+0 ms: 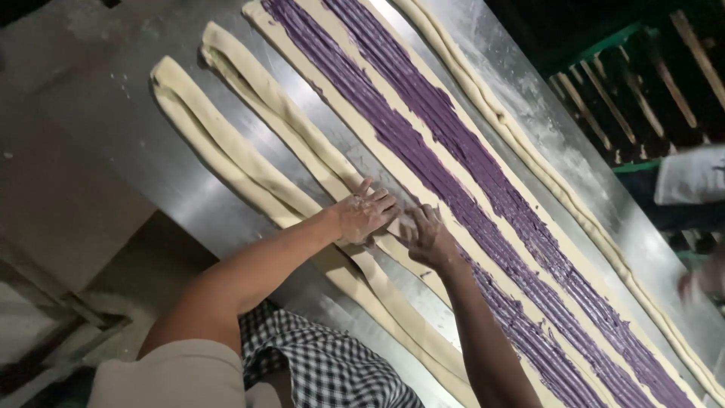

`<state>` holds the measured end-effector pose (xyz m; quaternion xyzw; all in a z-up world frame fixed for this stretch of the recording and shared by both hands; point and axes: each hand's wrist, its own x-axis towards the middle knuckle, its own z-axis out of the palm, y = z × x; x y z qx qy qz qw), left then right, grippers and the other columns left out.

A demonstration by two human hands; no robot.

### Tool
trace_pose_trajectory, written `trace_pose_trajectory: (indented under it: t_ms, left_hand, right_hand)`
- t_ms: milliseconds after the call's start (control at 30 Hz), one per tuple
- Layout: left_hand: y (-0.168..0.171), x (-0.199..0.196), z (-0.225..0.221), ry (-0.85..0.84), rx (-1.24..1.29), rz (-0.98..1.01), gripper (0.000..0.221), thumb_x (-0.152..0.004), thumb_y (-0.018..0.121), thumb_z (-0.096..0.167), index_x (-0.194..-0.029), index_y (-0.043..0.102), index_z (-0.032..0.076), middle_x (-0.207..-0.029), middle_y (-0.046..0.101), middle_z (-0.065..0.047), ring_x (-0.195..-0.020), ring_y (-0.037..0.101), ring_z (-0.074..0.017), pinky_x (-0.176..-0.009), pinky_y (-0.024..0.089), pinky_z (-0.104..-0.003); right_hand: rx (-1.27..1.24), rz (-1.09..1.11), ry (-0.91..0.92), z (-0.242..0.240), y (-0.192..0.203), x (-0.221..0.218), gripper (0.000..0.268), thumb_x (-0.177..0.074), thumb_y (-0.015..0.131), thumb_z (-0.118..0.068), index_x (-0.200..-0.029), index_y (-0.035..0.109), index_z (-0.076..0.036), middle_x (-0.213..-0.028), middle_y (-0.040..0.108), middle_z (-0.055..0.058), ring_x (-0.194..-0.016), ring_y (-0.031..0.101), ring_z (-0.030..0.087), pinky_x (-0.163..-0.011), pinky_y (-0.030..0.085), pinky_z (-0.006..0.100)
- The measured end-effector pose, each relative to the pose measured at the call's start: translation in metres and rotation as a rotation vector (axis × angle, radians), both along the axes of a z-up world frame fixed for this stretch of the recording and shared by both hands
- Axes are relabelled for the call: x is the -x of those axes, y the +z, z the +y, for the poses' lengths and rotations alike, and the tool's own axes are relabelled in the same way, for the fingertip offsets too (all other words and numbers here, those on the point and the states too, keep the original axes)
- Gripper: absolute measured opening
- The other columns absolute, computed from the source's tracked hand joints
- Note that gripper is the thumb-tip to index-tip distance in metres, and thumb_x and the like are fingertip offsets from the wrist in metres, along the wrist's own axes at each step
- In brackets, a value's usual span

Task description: Cutting long strips of dough with purple filling into segments using a metal scraper and then rolling them into shapes.

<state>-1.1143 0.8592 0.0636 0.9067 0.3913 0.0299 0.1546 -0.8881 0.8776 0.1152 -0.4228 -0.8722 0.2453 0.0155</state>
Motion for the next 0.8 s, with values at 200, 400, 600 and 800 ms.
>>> trace_pose_trajectory:
  t_ms: [200,400,600,800]
  left_hand:
    - [-0.025,-0.06,-0.017,0.029,-0.009,0.063,0.083,-0.082,0.077,0.029,-0.151,0.038,0.007,-0.158,0.032,-0.02,-0.149,0.026,-0.0383,-0.118,0.009,-0.071]
    - [0.001,-0.1,-0.036,0.091,0.1,0.114,0.091,-0.08,0.078,0.029,-0.156,0.032,0.008,-0.164,0.028,-0.016,-0.155,0.022,-0.034,-0.123,0.006,-0.068]
    - [0.002,-0.133,-0.054,0.15,0.113,0.042,0.087,-0.084,0.075,0.029,-0.157,0.031,0.008,-0.162,0.03,-0.017,-0.153,0.023,-0.0353,-0.124,0.006,-0.068]
    - [-0.008,-0.147,-0.054,0.046,0.062,0.043,0.089,-0.074,0.078,0.022,-0.151,0.037,0.007,-0.159,0.03,-0.019,-0.147,0.025,-0.0373,-0.119,0.007,-0.067]
  right_hand:
    - [0.01,0.043,0.042,-0.013,-0.002,-0.049,0.056,-0.065,0.072,-0.002,-0.12,0.063,-0.007,-0.111,0.067,0.015,-0.103,0.065,0.035,-0.087,0.056,0.044]
    - [0.031,0.085,0.009,-0.027,0.005,-0.094,0.056,-0.064,0.079,-0.007,-0.118,0.064,-0.007,-0.11,0.068,0.017,-0.1,0.066,0.037,-0.085,0.056,0.046]
    - [-0.003,-0.055,0.014,-0.04,0.006,-0.129,0.041,-0.074,0.077,-0.013,-0.114,0.068,-0.009,-0.109,0.07,0.014,-0.101,0.065,0.034,-0.09,0.048,0.045]
    - [-0.148,-0.027,0.059,-0.044,-0.015,-0.162,0.047,-0.071,0.075,-0.011,-0.117,0.067,-0.006,-0.108,0.072,0.016,-0.101,0.065,0.036,-0.091,0.044,0.048]
